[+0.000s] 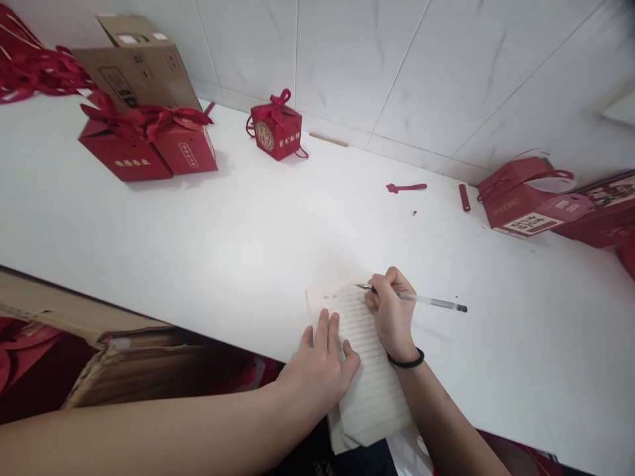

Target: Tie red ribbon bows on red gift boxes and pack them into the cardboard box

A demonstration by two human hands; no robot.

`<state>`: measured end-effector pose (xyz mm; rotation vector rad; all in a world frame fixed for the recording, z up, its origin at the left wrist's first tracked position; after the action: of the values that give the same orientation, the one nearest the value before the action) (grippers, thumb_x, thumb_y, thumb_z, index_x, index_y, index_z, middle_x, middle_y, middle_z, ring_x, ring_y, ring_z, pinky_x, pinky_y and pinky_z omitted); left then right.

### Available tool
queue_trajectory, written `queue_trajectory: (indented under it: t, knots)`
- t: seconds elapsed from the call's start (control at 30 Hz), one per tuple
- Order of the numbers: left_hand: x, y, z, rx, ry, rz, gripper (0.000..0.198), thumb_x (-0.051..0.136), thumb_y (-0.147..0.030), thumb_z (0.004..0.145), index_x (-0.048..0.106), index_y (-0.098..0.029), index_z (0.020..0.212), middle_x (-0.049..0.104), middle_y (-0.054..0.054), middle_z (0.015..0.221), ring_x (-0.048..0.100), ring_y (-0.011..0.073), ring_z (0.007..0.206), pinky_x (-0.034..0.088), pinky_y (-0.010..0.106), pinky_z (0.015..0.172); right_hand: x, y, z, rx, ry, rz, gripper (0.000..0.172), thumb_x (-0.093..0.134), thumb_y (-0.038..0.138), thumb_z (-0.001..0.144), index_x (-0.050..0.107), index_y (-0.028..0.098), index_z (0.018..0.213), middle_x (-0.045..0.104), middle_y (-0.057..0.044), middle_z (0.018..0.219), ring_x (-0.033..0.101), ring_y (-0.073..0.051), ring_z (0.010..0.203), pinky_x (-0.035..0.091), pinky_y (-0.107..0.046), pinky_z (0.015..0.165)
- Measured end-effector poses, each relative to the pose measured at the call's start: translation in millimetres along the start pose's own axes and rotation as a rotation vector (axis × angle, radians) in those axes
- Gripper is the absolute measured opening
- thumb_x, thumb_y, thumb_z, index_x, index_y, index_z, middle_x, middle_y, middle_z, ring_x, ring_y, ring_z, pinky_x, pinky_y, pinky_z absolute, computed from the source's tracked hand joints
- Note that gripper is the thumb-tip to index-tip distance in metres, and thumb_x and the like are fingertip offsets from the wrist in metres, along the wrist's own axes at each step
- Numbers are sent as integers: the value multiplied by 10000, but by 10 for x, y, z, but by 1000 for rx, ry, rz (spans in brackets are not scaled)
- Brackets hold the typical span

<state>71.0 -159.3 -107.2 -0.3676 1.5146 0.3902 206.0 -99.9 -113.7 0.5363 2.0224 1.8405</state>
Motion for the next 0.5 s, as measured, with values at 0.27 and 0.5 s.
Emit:
queue_trajectory:
  t: [0.27, 0.5]
  knots:
    - [150, 37, 8, -11, -6, 54, 257, 500, -142, 846, 565, -93, 1090, 541, 296, 1188, 518, 407, 1124, 550, 448, 694, -196, 209, 7, -96, -176, 71, 333, 436, 479, 869, 510, 183, 735, 418, 44, 400, 344, -97, 334, 238, -222, 349]
    - [304, 201, 94, 200, -66, 190, 267, 476, -234, 855, 647, -78, 988, 627, 227, 1090, 613, 351, 1000, 555, 314, 567, -283, 80, -223, -315, -5, -505, 325, 486, 513, 829, 569, 214, 734, 670, -60, 709, 604, -183, 491, 505, -272, 470]
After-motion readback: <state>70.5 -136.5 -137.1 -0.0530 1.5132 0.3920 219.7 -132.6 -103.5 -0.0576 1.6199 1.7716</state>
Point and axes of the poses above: each hand's wrist, its own z-axis towards the middle knuckle, its own x-axis out of the palm, y = z × x, the point moved 5 cm from there along z, towards the middle knuckle
